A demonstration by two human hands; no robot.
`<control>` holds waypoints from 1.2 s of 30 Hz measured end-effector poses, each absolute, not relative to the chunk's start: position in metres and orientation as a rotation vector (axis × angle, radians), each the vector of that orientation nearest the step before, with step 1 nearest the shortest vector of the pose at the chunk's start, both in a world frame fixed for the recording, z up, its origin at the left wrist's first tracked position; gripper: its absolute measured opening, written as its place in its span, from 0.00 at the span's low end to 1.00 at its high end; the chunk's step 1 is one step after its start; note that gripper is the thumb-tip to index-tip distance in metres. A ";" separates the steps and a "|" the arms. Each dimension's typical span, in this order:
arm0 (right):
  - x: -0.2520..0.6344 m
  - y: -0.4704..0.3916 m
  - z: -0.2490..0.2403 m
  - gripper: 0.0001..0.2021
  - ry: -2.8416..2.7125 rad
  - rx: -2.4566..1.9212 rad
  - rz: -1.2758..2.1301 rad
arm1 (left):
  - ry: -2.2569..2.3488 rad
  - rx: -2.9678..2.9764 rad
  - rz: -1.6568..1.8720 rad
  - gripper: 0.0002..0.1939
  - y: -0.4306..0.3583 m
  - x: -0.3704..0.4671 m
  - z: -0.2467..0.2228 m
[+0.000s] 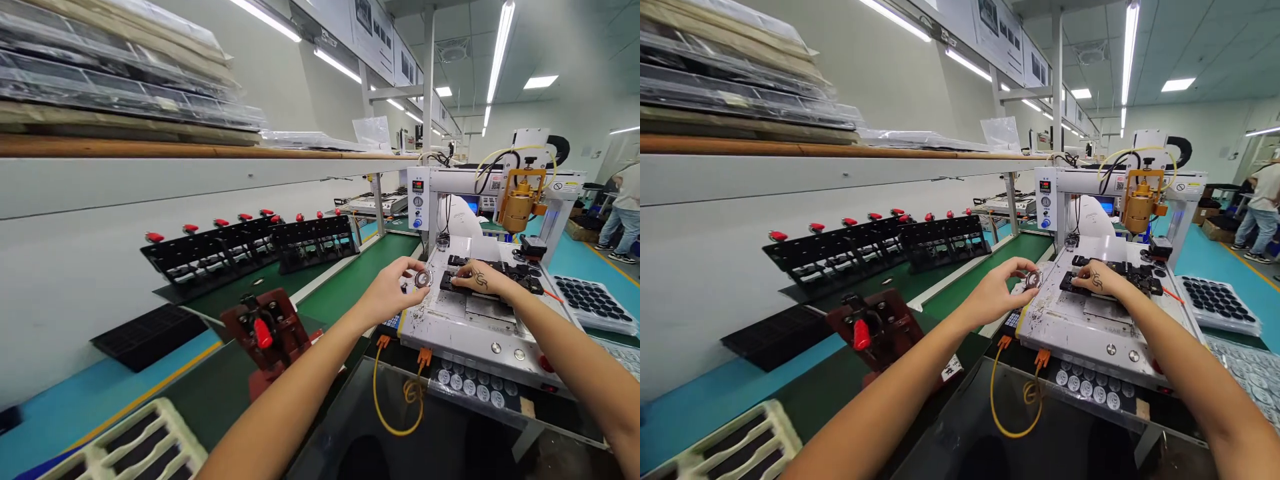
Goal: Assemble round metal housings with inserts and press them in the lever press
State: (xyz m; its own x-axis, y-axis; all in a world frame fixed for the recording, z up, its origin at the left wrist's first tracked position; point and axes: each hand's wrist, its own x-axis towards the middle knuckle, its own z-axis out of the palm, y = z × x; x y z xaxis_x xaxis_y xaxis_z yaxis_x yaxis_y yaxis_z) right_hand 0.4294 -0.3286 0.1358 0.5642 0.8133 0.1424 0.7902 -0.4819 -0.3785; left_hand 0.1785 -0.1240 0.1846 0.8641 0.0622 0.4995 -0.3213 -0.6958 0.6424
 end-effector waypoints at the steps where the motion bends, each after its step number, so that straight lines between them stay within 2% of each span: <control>1: 0.429 -0.328 0.134 0.18 -1.305 -2.400 0.044 | -0.177 2.254 0.634 0.18 -0.122 0.172 0.182; 5: 0.428 -0.321 0.130 0.16 -1.285 -2.421 -0.050 | -0.168 2.195 0.622 0.20 -0.125 0.162 0.176; 8: 0.415 -0.331 0.133 0.21 -1.206 -2.439 -0.178 | -0.187 2.096 0.584 0.22 -0.139 0.160 0.169; 10: 0.395 -0.360 0.135 0.25 -1.128 -2.366 -0.390 | -0.182 2.051 0.558 0.21 -0.150 0.155 0.158; 13: 0.351 -0.434 0.127 0.19 -0.989 -2.073 -0.788 | -0.113 2.099 0.590 0.21 -0.159 0.137 0.133; 16: 0.306 -0.518 0.094 0.16 -0.604 -2.165 -0.918 | -0.043 2.144 0.602 0.20 -0.163 0.122 0.104; 21: 0.277 -0.584 0.020 0.32 -0.227 -2.331 -0.951 | -0.076 2.094 0.366 0.18 -0.187 0.129 0.057; 22: 0.273 -0.581 0.012 0.32 -0.199 -2.318 -1.010 | -0.112 2.079 0.297 0.18 -0.194 0.134 0.046; 24: 0.261 -0.564 0.003 0.26 -0.221 -2.245 -1.120 | -0.221 2.072 0.146 0.19 -0.209 0.146 0.024; 26: 0.244 -0.538 -0.003 0.13 -0.400 -2.156 -1.043 | -0.377 2.085 0.020 0.21 -0.223 0.160 0.000; 28: 0.231 -0.513 -0.012 0.04 -0.714 -2.114 -0.654 | -0.548 2.103 -0.035 0.21 -0.234 0.174 -0.022; 31: 0.227 -0.490 -0.039 0.06 -0.945 -2.102 -0.245 | -0.687 2.166 -0.040 0.20 -0.246 0.191 -0.043; 36: 0.238 -0.493 -0.073 0.09 -0.897 -2.105 -0.154 | -0.710 2.203 -0.057 0.19 -0.254 0.191 -0.051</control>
